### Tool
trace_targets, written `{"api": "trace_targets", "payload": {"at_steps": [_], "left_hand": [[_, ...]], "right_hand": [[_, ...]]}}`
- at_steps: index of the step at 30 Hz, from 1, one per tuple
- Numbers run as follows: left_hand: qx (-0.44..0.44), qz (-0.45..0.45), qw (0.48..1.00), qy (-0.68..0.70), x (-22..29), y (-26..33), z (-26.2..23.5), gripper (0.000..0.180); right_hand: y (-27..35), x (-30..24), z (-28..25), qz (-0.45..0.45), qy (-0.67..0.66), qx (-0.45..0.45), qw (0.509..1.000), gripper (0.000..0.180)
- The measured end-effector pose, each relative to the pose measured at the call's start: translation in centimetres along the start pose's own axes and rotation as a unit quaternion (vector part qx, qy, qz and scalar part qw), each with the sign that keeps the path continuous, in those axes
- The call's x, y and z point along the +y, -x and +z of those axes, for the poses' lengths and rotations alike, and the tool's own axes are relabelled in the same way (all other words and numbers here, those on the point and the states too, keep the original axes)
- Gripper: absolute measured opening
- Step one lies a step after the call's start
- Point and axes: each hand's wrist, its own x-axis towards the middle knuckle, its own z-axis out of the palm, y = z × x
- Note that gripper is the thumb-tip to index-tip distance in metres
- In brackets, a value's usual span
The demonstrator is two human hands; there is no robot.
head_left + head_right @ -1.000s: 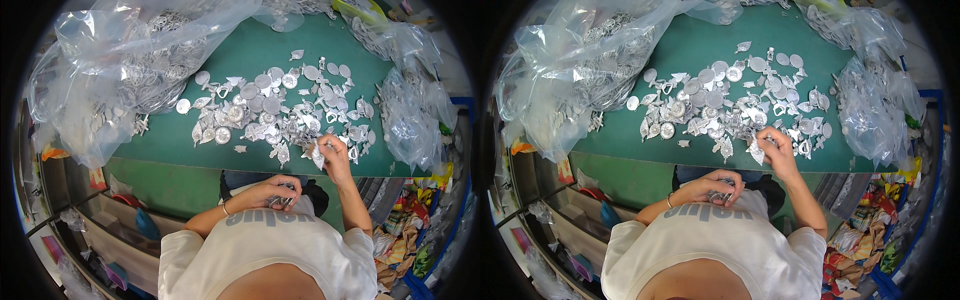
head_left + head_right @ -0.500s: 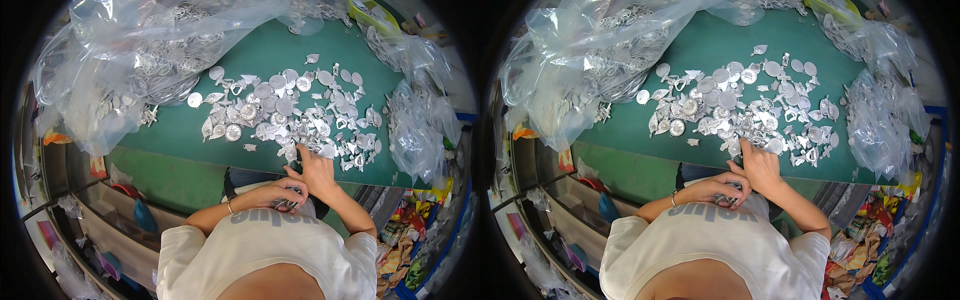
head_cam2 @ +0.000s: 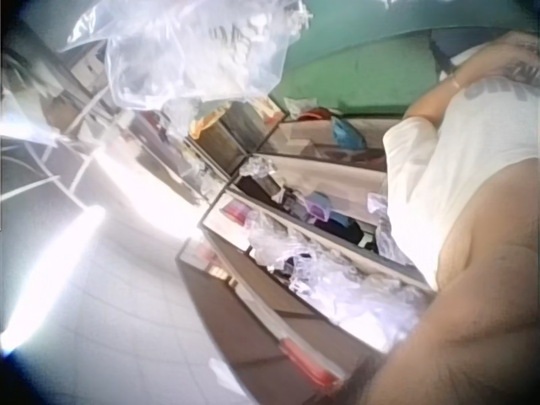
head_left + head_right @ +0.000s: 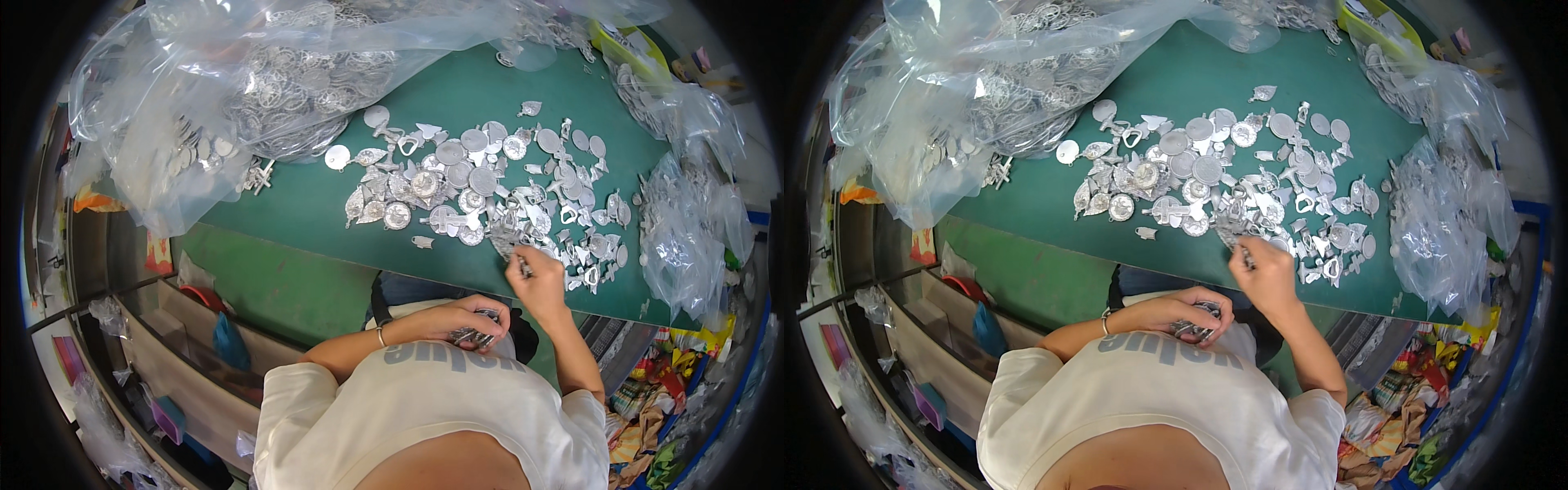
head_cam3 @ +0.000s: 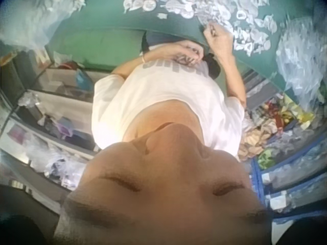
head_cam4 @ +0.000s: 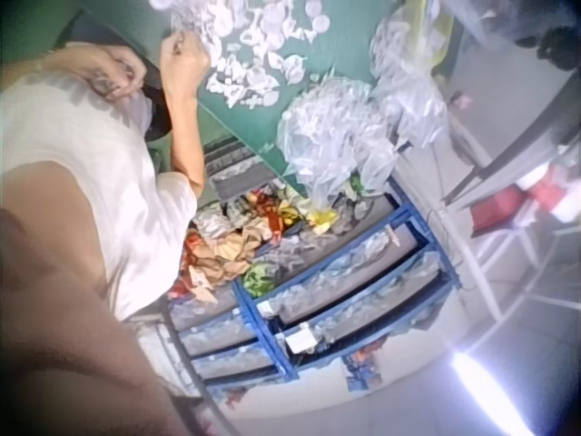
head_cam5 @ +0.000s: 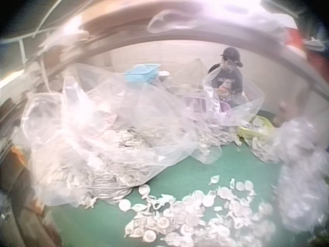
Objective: The person sorts small metal charms by hand on a green table, picking them up from a pile and gathering them into their hand.
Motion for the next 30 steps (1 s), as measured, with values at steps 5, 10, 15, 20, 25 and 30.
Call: {"api": "trace_targets", "payload": {"at_steps": [5,10,15,20,25,30], "left_hand": [[0.002,0.009,1.0,0.012,-0.2,0.2,-0.3,0.019],[-0.006,0.009,1.0,0.013,0.0,0.1,-0.3,0.02],[-0.01,0.016,1.0,0.023,0.0,0.4,-0.5,0.019],[-0.014,0.043,0.998,0.036,-0.6,0.5,-1.1,0.017],[-0.01,0.049,0.998,0.036,0.1,1.1,-1.0,0.017],[-0.009,0.055,0.997,0.05,-0.4,1.3,-1.5,0.018]], "right_hand": [[-0.4,1.8,-2.3,0.309,-0.496,-0.009,0.811,0.012],[-3.5,0.2,-1.9,0.257,-0.746,-0.034,0.613,0.019],[-5.5,0.7,1.0,0.181,-0.801,-0.121,0.558,0.018],[-9.6,-4.3,1.4,0.232,-0.52,-0.189,0.8,0.016],[-10.2,-5.3,6.3,-0.173,0.037,-0.107,0.978,0.022],[-10.6,-4.6,4.8,-0.089,0.256,-0.151,0.951,0.022]]}}
